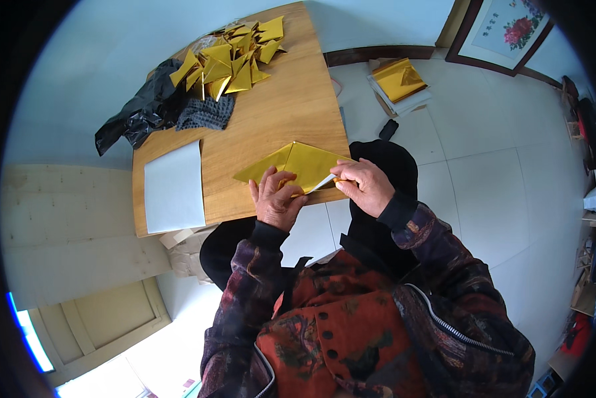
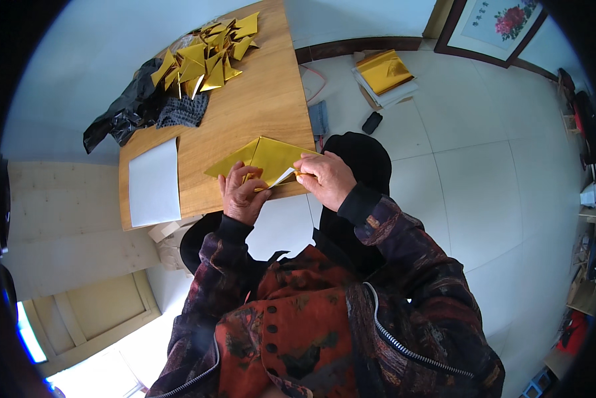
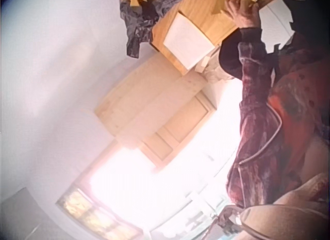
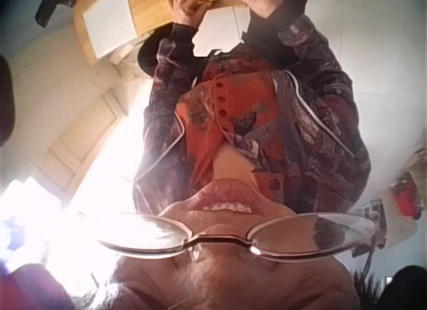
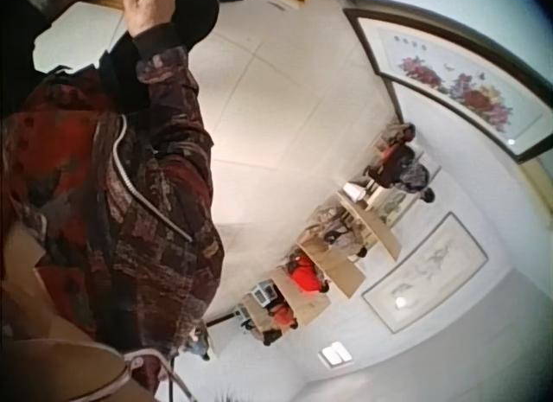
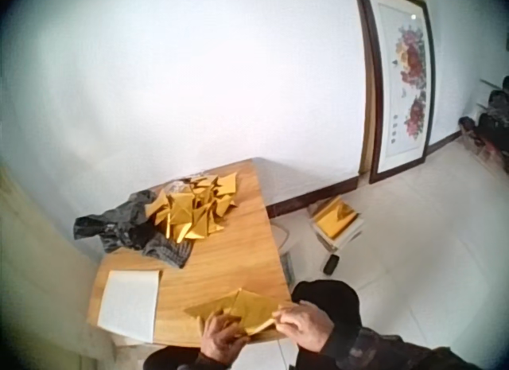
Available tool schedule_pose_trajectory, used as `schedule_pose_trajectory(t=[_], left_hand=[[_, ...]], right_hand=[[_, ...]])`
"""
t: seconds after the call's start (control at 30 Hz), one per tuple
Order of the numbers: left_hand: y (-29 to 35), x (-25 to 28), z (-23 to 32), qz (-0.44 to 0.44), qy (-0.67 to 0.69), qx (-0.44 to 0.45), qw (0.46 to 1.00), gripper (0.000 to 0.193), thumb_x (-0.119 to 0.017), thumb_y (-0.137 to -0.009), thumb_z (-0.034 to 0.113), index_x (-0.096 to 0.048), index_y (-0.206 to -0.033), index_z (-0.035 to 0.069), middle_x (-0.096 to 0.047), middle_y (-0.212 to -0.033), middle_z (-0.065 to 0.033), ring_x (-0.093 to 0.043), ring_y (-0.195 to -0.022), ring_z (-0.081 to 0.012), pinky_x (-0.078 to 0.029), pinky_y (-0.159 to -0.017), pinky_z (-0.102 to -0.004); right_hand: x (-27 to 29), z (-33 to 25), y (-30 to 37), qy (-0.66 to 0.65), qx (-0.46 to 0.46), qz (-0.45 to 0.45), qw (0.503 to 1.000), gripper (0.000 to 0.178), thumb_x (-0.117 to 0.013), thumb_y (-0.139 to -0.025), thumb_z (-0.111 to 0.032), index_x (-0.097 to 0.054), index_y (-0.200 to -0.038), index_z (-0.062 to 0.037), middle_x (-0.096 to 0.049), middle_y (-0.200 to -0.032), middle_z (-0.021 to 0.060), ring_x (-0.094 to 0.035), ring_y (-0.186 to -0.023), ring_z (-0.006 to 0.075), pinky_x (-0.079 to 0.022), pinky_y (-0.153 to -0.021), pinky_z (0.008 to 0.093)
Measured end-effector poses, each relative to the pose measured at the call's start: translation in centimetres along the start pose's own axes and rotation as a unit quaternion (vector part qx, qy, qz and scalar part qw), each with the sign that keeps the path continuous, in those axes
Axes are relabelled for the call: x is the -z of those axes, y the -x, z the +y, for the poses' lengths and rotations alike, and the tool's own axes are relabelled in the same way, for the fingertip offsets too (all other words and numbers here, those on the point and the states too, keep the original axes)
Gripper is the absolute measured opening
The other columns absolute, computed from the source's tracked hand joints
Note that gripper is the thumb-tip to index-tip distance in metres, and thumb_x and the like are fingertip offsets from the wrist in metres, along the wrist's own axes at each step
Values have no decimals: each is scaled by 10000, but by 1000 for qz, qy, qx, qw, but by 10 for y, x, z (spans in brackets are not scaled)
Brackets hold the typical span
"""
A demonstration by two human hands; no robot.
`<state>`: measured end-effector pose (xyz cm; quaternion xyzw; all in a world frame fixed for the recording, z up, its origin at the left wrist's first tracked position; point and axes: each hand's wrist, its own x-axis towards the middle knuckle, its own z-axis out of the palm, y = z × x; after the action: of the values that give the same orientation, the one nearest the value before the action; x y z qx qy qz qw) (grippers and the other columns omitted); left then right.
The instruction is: The person folds a gold sheet of paper into a triangular packet by hand, pressing creases and tucking flaps. The finished packet is placed on the table among others, and the person begins folding another sheet.
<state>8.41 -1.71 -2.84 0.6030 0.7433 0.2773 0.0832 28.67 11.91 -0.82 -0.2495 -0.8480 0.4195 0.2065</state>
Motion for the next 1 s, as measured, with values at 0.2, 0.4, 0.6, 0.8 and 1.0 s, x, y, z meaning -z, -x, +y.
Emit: schedule_pose_trajectory(t=[0.2,0.4,0.6,0.8,1.0], left_hand=[[-3,-2,-2,28,55,0,998,121,-772,-724,175,-695,-817,165,-601,-1066,11,-471,-1216,-274,-144,-1045,-623],[-5,-3,-3,28,57,5,998,76,-743,-762,168,-704,-824,147,-597,-1030,15,-490,-1170,-256,-150,-1031,-596],[-4,-1,0,11,54,28,998,77,-741,-774,191,-709,-831,150,-594,-1041,14,-475,-1203,-263,-116,-1054,-608],[-5,0,4,4,69,58,996,104,-772,-733,225,-734,-812,170,-606,-1032,14,-465,-1210,-249,-78,-1097,-607],[-4,1,3,6,61,35,998,99,-764,-746,195,-711,-818,154,-607,-1039,15,-473,-1197,-256,-119,-1053,-598]], right_hand=[[6,-10,-13,41,-22,14,999,147,-644,-861,-159,-602,-817,-25,-669,-851,125,-637,-774,310,-479,-731,412],[5,-13,-25,2,-21,49,999,184,-641,-862,-201,-630,-800,-28,-607,-674,150,-612,-624,326,-457,-561,400],[3,-8,-28,-24,-44,24,998,223,-629,-879,-255,-636,-813,-42,-607,-661,159,-614,-621,341,-463,-555,415],[-4,-5,-37,-14,-60,26,998,255,-617,-892,-287,-641,-818,-44,-616,-665,162,-616,-630,354,-461,-552,432],[-6,-6,-42,-6,-63,30,998,260,-631,-907,-220,-589,-783,4,-562,-629,163,-550,-554,309,-410,-520,379]])
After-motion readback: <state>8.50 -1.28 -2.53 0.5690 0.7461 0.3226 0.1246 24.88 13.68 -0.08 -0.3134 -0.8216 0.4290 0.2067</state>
